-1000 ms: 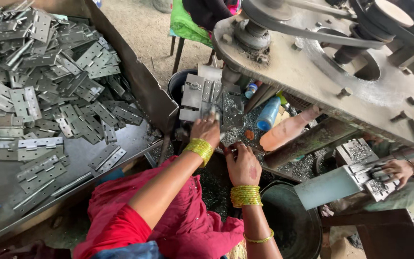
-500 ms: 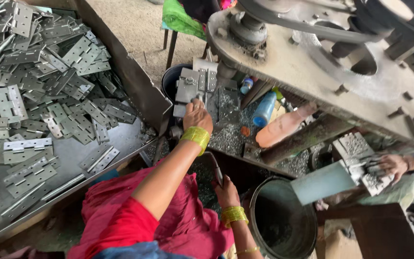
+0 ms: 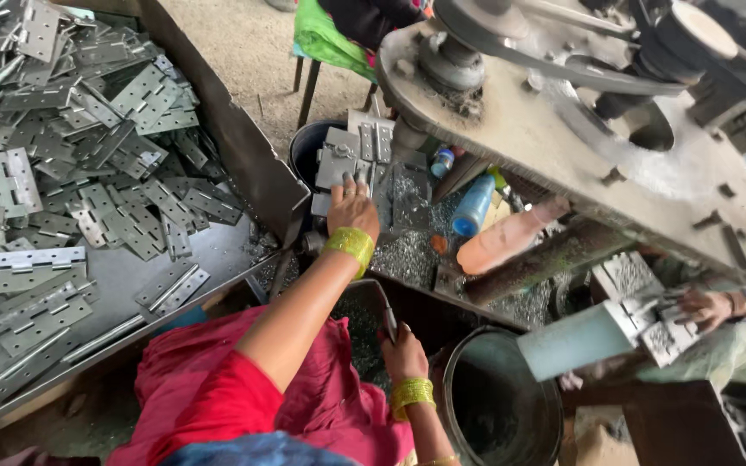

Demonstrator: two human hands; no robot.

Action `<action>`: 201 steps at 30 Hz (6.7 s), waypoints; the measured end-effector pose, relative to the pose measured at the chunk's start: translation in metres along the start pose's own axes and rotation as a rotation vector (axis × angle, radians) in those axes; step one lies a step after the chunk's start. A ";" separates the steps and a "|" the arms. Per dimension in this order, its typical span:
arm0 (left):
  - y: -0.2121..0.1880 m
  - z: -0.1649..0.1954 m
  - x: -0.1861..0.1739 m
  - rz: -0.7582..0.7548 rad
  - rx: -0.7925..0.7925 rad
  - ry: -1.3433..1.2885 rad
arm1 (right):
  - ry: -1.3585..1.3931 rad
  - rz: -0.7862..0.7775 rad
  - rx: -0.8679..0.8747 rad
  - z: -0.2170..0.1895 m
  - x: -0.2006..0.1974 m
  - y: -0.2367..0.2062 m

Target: The person repeatedly picks up small metal plates from a bin and places them into a press machine. They operate the machine's lever to process each plate and then remove the finished piece, continuing this cycle throughout the clip.

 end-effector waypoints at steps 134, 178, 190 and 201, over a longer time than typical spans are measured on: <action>-0.058 -0.035 -0.053 0.196 0.089 -0.255 | -0.154 -0.042 0.019 0.001 -0.003 0.010; -0.047 0.006 -0.019 -0.016 0.077 -0.144 | -0.044 0.415 -0.424 -0.174 -0.166 -0.021; 0.001 0.002 -0.031 -0.178 0.057 0.115 | -0.083 0.146 -0.213 -0.067 -0.076 0.011; -0.005 -0.006 -0.034 -0.219 0.087 0.072 | -0.021 0.012 -0.169 -0.026 -0.041 0.028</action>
Point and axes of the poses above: each hand's wrist, its own y-axis towards the middle knuckle, its own x-axis out of the palm, z = x × y, the point moved 5 cm from there along y, towards the middle knuckle, and after that the axes turned 10 degrees about z, right-handed, at the moved point
